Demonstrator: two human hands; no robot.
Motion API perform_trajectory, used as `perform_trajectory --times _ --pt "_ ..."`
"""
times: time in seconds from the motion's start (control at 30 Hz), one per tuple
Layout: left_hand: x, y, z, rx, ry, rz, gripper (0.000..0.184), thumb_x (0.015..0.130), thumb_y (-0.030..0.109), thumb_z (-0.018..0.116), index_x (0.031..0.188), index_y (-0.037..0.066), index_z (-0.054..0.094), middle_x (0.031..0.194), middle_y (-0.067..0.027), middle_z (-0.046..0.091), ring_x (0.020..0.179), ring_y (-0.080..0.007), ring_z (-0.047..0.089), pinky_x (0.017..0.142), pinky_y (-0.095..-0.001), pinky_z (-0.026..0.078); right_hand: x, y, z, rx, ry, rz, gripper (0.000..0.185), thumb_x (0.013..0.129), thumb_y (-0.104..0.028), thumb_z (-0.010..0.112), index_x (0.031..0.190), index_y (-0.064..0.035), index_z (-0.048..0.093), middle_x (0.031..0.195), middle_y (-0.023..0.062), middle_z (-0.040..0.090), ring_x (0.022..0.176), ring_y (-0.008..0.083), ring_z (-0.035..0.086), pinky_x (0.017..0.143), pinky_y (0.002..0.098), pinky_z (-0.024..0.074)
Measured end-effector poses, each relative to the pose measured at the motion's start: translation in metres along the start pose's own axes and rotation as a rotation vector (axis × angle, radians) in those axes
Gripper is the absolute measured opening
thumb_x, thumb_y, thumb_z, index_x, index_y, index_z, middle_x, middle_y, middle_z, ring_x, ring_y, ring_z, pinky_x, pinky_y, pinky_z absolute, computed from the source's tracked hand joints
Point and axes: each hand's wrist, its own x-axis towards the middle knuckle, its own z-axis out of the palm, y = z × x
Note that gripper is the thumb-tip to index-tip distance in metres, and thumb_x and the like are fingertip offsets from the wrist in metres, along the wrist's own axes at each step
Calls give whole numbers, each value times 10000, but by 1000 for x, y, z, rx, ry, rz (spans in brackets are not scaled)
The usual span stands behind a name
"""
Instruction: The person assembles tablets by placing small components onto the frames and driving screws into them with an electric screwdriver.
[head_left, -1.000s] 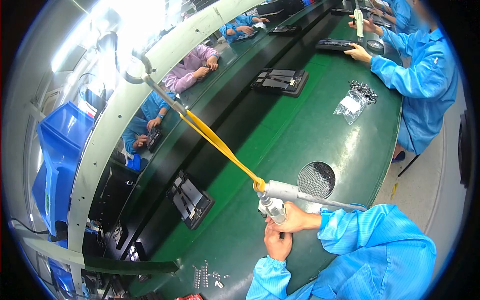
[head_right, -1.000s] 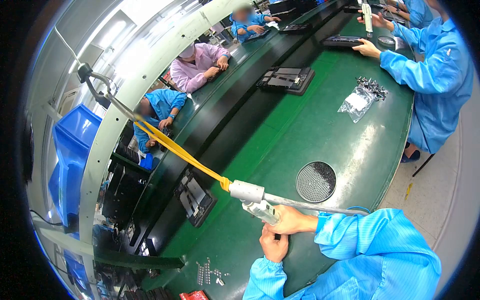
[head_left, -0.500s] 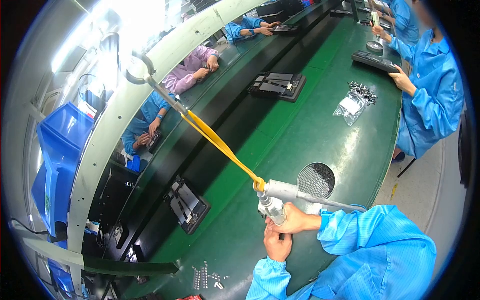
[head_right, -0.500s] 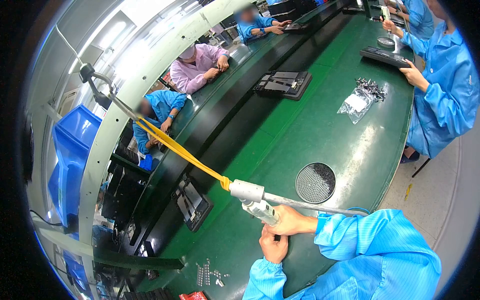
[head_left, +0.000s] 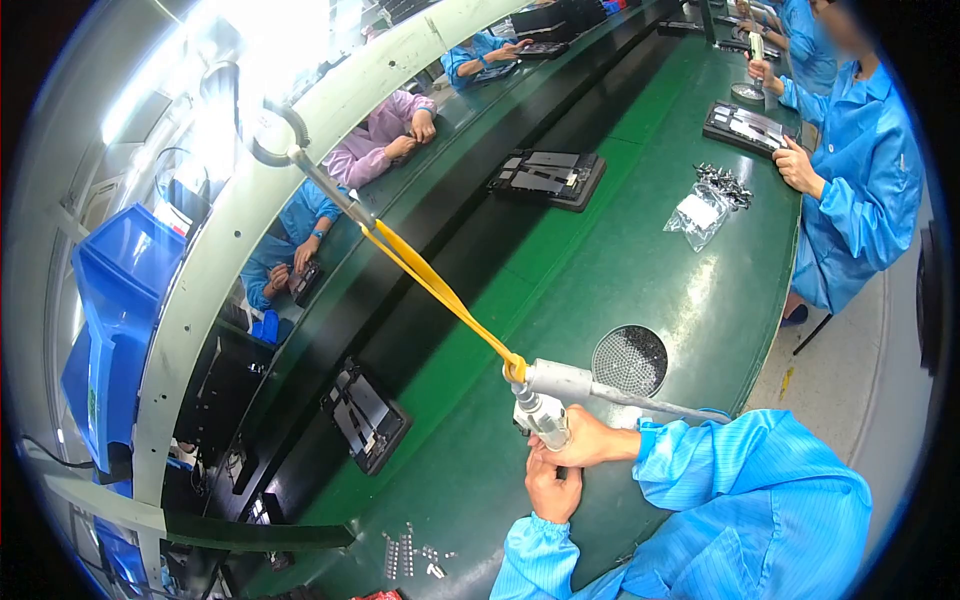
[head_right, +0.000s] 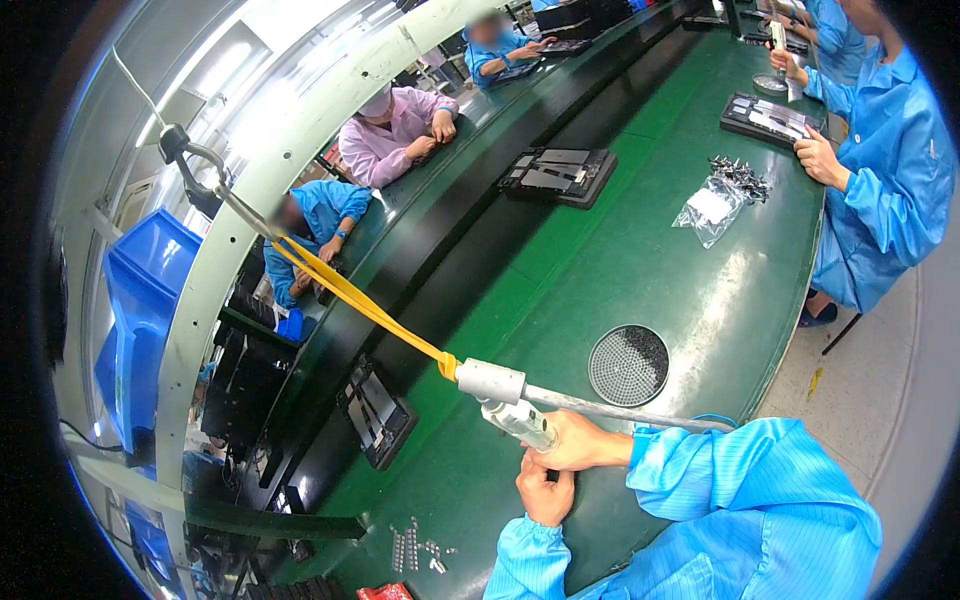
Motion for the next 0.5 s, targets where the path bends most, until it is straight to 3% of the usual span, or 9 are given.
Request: perform_trajectory --times 0.23,0.33,0.5 --pt "0 -2 0 3 -7 -6 272 704 61 663 963 -14 626 934 -190 645 875 -362 623 751 -392 495 0 3 1 -7 10 -26 279 694 -197 668 918 -35 632 822 129 674 775 231 666 688 345 517" --pt "-1 2 -1 -37 -45 -78 298 698 22 637 995 0 624 1016 -168 641 985 -365 590 867 -414 456 0 4 1 5 17 -38 282 688 -195 671 915 -31 632 813 132 674 768 230 668 687 346 520" --pt "-2 0 -3 -44 -53 -87 315 701 25 640 1015 0 625 1028 -172 641 1008 -366 587 888 -417 450 0 3 1 2 31 -70 284 683 -189 670 917 -32 632 795 135 674 745 234 671 669 351 521"
